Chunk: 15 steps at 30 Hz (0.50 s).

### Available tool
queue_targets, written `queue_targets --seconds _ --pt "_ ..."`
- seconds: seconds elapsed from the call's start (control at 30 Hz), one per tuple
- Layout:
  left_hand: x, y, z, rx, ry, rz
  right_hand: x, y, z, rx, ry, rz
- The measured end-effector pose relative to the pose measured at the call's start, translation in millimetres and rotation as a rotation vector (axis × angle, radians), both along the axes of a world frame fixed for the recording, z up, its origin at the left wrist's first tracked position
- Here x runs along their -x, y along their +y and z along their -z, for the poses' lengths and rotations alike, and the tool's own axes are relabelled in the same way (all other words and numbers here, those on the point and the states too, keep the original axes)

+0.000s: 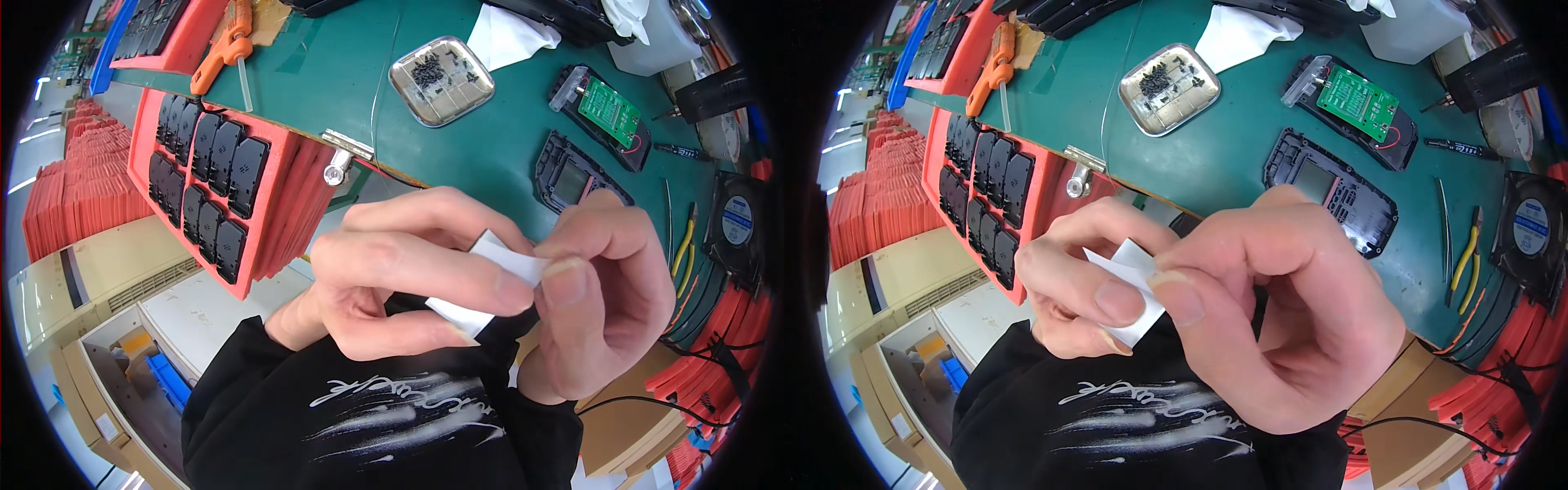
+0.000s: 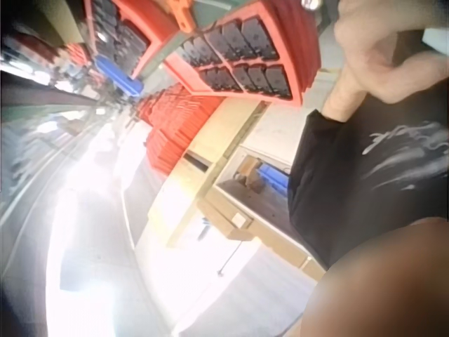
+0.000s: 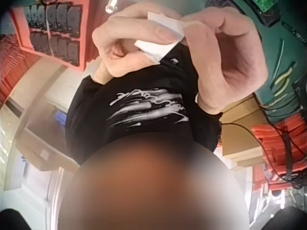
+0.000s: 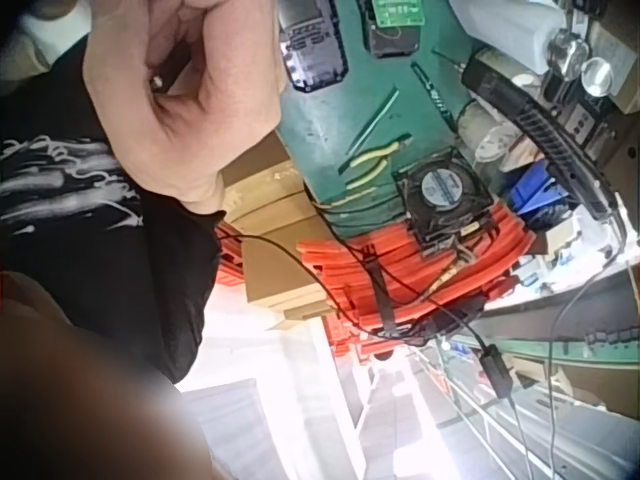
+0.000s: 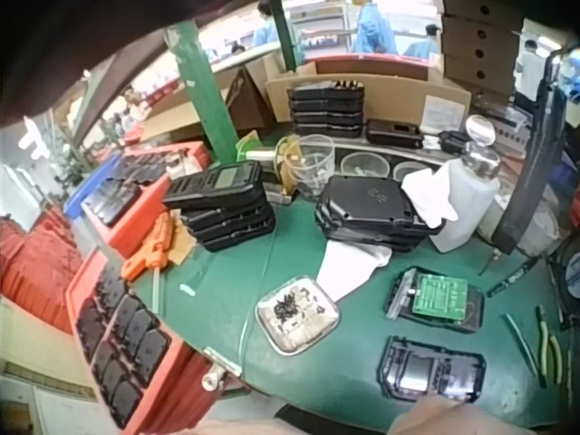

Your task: Assembling components of a handheld electronic device and cleaning parts with a wipe at a factory workbench.

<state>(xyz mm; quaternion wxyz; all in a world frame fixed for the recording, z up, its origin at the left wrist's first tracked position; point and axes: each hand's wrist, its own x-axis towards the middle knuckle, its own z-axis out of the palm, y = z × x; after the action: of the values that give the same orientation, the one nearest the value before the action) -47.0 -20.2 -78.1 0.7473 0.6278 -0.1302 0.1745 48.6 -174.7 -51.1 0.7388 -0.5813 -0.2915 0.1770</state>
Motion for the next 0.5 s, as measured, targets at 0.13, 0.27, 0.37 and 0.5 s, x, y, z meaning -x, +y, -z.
queue_targets --seconds 0.13,0.27,0.37,0.5 --pt "-1.2 1.8 5.0 -0.046 -0.060 -0.036 5.3 7.0 -2.2 0.000 -0.017 0.061" --pt "-8.4 4.0 9.4 -0.140 -0.168 -0.033 12.1 -0.9 -9.6 0.021 -0.070 0.145" --pt "-12.5 7.8 10.2 -0.191 -0.222 -0.040 9.1 -20.9 -9.5 -0.084 -0.364 0.068" --pt "-11.8 12.0 14.9 -0.280 -0.298 -0.065 8.4 -21.5 -9.0 -0.168 -0.626 -0.040"
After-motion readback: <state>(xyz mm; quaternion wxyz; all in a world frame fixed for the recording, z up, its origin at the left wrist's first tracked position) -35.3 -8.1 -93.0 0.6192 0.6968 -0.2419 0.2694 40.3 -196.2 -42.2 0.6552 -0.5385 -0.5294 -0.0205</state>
